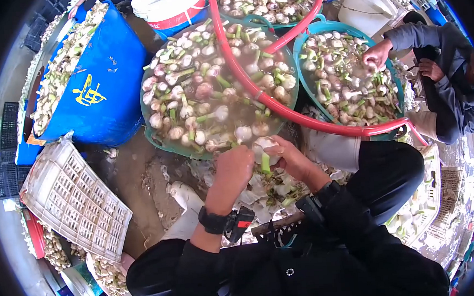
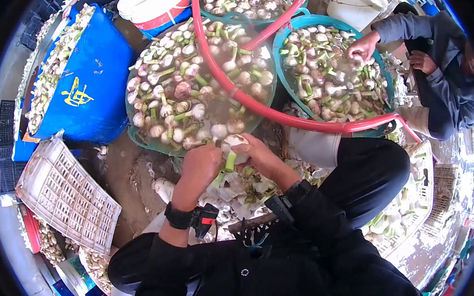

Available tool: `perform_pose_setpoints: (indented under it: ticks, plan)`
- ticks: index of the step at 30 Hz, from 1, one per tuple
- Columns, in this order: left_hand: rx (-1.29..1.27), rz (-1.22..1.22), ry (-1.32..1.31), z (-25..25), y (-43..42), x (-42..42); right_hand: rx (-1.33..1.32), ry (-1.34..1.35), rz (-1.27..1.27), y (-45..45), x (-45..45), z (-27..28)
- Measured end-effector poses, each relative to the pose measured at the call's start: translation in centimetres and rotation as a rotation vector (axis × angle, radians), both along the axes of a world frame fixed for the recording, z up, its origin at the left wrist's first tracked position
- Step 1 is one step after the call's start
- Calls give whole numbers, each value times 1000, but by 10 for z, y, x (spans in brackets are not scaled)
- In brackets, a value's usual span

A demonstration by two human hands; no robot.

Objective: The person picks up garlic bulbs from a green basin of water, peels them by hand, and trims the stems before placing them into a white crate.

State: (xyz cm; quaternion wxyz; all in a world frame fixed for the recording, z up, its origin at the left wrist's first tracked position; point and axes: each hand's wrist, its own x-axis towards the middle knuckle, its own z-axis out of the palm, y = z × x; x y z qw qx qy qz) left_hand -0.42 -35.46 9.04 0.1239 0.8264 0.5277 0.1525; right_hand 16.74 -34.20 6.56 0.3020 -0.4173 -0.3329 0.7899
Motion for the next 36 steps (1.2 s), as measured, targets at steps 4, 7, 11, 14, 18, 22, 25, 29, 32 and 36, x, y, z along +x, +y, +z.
perform_pose_setpoints:
  ticks: [4, 7, 11, 14, 18, 22, 25, 29, 32, 36]
  plan:
    - [-82, 4, -118, -1, 5, -8, -90, 150, 30, -2, 3, -1]
    - [-59, 188, -223, -2, 20, -27, -150, 223, 98, -4, 4, 4]
    - [-475, 392, -605, 10, 15, -30, -325, 312, 41, -8, 4, 3]
    - [-577, 386, -885, 16, 3, -14, -166, 246, 98, -7, -3, 11]
    - [-650, 254, -899, -4, 8, -15, -77, 265, 211, -7, 1, 15]
    - [-511, 459, -814, -12, 21, -24, -120, 212, 264, -9, 6, -2]
    - [-421, 535, -854, -9, 24, -40, -159, 197, 234, -9, 6, 5]
    - [-327, 569, -820, -5, 20, -59, -110, 79, 323, -6, 0, 18]
    - [-329, 599, -705, 2, 20, -67, 226, -118, 307, -7, -3, 1]
    - [-541, 187, -683, 7, 5, -29, 555, -420, 304, -6, -7, 3]
